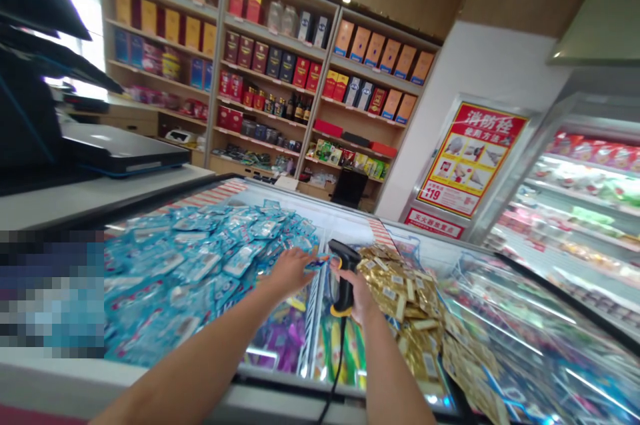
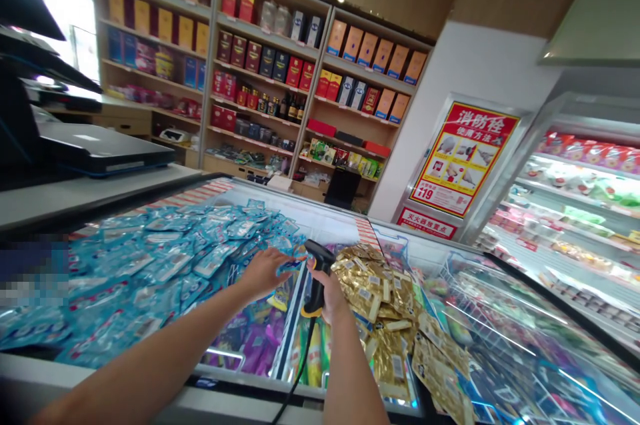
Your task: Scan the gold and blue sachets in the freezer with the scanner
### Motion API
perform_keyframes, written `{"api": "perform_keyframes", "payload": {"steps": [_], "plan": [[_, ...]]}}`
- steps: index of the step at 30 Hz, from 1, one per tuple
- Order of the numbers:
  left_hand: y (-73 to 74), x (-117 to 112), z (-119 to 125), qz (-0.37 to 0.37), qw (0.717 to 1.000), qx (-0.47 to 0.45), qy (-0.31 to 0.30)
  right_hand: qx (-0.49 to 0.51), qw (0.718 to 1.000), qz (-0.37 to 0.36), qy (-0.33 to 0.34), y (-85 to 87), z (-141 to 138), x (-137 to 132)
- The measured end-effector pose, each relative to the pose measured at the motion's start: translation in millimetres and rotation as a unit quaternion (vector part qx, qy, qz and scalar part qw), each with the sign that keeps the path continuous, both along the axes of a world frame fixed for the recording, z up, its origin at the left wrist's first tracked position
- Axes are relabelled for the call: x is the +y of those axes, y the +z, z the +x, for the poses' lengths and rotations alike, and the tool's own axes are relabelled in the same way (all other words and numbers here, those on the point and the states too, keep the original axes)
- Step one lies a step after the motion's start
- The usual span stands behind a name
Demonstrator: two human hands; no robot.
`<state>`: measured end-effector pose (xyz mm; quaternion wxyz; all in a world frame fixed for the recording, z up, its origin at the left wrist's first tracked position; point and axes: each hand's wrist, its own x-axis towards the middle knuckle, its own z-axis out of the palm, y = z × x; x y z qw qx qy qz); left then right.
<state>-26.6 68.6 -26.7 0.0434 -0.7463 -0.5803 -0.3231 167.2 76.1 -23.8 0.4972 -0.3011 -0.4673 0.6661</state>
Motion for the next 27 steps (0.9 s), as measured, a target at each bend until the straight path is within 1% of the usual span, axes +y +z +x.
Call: {"api": "perform_keyframes", "payload": {"steps": [2, 3, 4, 5, 7, 9, 11, 13, 14, 16, 18, 20, 24, 27], "plan": [[-1.1, 2.9, 2.7, -0.028, 0.999, -0.044, -0.002, 0.003, 1.0, 0.013, -0.004, 1.1, -0.9, -1.7], [-1.8, 5.7, 2.9, -0.043, 0.995, -0.091, 0.009, 0.003, 1.0, 0.02, -0.004, 2.0, -1.2, -2.8], [-2.4, 8.9, 2.1, -0.058, 0.985, -0.158, 0.023, 0.004, 1.0, 0.025, -0.002, 3.2, -1.2, -4.0], [-2.9, 12.1, 0.5, -0.071, 0.966, -0.247, 0.033, 0.006, 1.0, 0.028, 0.003, 4.2, -0.9, -4.9], [-3.5, 16.7, -4.3, -0.087, 0.902, -0.422, 0.029, 0.012, 0.999, 0.025, 0.019, 5.1, 0.9, -5.1], [-3.2, 17.9, -9.0, -0.095, 0.832, -0.546, 0.012, 0.011, 1.0, 0.016, 0.024, 4.3, 4.6, -2.4], [-2.1, 16.2, -11.8, -0.099, 0.779, -0.619, 0.001, 0.004, 1.0, 0.009, 0.006, 2.8, 9.5, 1.8], [-0.6, 13.4, -12.1, -0.098, 0.738, -0.668, -0.001, -0.009, 1.0, 0.01, -0.027, 2.5, 13.7, 4.4], [0.1, 12.1, -11.5, -0.097, 0.724, -0.683, -0.002, -0.021, 0.999, 0.014, -0.04, 3.0, 14.8, 4.4], [1.0, 10.5, -10.0, -0.095, 0.722, -0.686, -0.004, -0.046, 0.998, 0.035, -0.041, 5.0, 13.8, 1.4], [0.9, 9.9, -8.7, -0.094, 0.727, -0.68, -0.004, -0.055, 0.996, 0.063, -0.013, 6.7, 7.8, -4.1], [0.1, 9.9, -8.1, -0.091, 0.732, -0.676, -0.007, -0.043, 0.996, 0.076, 0.008, 6.9, -1.4, -9.3], [-1.3, 10.0, -8.2, -0.088, 0.739, -0.668, -0.009, -0.016, 0.999, 0.047, 0.006, 4.2, -16.6, -13.4], [-1.0, 9.5, -8.5, -0.095, 0.745, -0.66, -0.009, -0.013, 0.999, 0.032, 0.005, 4.0, -17.7, -13.0]]}}
